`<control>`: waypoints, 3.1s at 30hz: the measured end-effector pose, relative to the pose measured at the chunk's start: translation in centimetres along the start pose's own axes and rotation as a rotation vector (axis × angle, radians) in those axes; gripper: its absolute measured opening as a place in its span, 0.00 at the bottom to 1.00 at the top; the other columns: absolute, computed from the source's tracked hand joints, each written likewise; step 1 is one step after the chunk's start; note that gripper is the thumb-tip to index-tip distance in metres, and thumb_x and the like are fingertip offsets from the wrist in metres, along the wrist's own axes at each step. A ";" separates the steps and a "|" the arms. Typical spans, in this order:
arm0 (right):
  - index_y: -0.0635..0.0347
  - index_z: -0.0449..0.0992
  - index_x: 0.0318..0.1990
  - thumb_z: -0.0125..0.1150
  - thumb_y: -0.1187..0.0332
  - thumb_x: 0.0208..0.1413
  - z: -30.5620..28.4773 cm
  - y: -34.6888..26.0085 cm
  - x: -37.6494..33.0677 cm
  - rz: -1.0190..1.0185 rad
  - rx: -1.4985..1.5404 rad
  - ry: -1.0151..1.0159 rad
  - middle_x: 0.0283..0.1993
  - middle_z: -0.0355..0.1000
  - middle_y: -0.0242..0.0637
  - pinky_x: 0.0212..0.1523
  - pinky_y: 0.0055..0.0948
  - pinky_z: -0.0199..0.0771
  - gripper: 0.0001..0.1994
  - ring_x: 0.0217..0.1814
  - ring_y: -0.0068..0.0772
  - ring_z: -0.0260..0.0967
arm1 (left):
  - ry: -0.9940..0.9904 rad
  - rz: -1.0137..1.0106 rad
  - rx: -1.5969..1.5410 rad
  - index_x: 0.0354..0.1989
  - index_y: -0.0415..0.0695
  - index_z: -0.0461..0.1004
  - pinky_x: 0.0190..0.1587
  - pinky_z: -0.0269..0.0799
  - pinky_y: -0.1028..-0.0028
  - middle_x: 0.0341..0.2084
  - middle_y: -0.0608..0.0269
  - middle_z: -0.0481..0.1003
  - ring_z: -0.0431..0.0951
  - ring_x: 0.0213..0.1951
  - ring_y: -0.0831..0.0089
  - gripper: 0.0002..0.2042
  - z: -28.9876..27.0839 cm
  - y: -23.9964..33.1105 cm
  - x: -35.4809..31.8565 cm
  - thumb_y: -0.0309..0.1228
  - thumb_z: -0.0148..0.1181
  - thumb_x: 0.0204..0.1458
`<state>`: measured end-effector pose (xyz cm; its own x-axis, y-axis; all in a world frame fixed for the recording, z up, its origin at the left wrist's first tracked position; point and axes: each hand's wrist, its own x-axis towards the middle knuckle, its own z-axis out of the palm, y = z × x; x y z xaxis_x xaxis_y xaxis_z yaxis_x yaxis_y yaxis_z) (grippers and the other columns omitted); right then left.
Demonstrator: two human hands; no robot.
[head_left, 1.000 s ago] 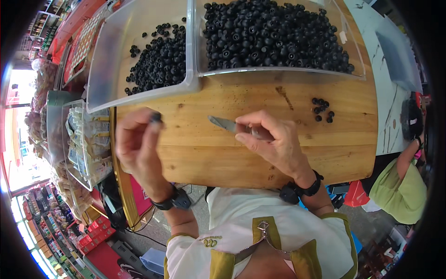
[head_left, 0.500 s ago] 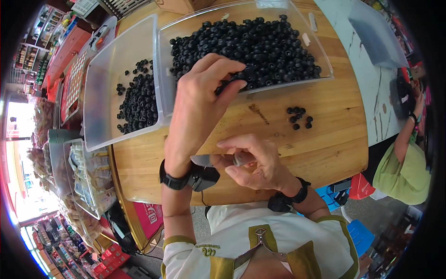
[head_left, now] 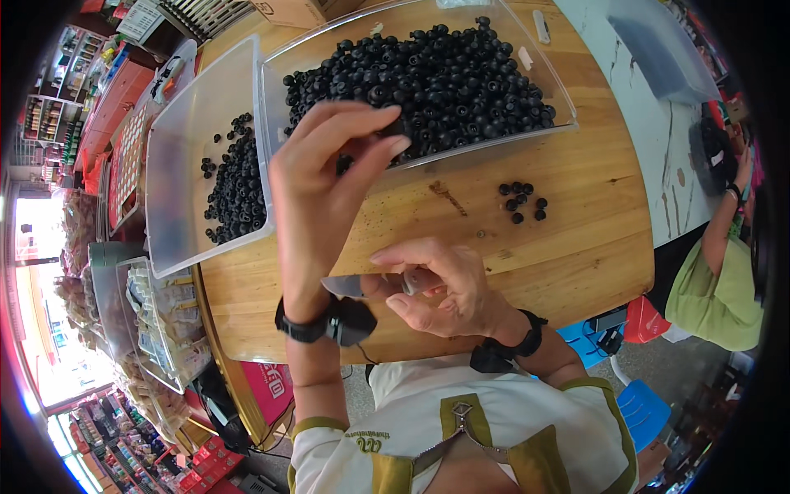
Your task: The recorder is sorting small black fruits from containers and trimming or inspecting them with a small blade on a wooden board.
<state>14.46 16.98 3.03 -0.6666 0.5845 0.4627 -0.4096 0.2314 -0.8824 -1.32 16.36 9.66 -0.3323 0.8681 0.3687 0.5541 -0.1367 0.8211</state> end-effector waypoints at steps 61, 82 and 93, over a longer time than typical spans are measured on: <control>0.63 0.77 0.43 0.63 0.77 0.52 0.7 1.3 0.6 0.368 -0.349 -0.137 0.32 0.77 0.29 0.28 0.13 0.66 0.10 0.27 0.12 0.66 | 0.424 -0.231 -0.972 0.35 0.36 0.71 0.28 0.69 0.77 0.30 0.54 0.73 0.72 0.25 0.73 0.07 -2.8 -3.0 -17.6 0.23 0.61 0.52; 0.64 0.74 0.46 0.62 0.79 0.51 -0.2 0.4 0.4 0.231 -0.146 0.026 0.37 0.78 0.37 0.35 0.16 0.74 0.13 0.34 0.18 0.74 | 0.110 0.101 0.624 0.40 0.38 0.77 0.35 0.70 0.74 0.35 0.59 0.77 0.75 0.31 0.69 0.10 -4.8 -3.1 0.1 0.21 0.64 0.47; 0.63 0.73 0.45 0.64 0.78 0.52 -0.8 -0.6 0.7 0.178 -0.121 0.038 0.36 0.77 0.33 0.28 0.16 0.74 0.12 0.32 0.14 0.72 | 0.134 0.107 0.684 0.34 0.37 0.76 0.37 0.70 0.71 0.35 0.60 0.77 0.76 0.33 0.68 0.05 -4.0 -3.6 0.7 0.23 0.64 0.49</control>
<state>14.76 17.87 3.80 -0.6968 0.6528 0.2971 -0.2082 0.2124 -0.9548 -6.63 15.54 8.74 -0.3159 0.7944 0.5187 0.9298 0.1505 0.3358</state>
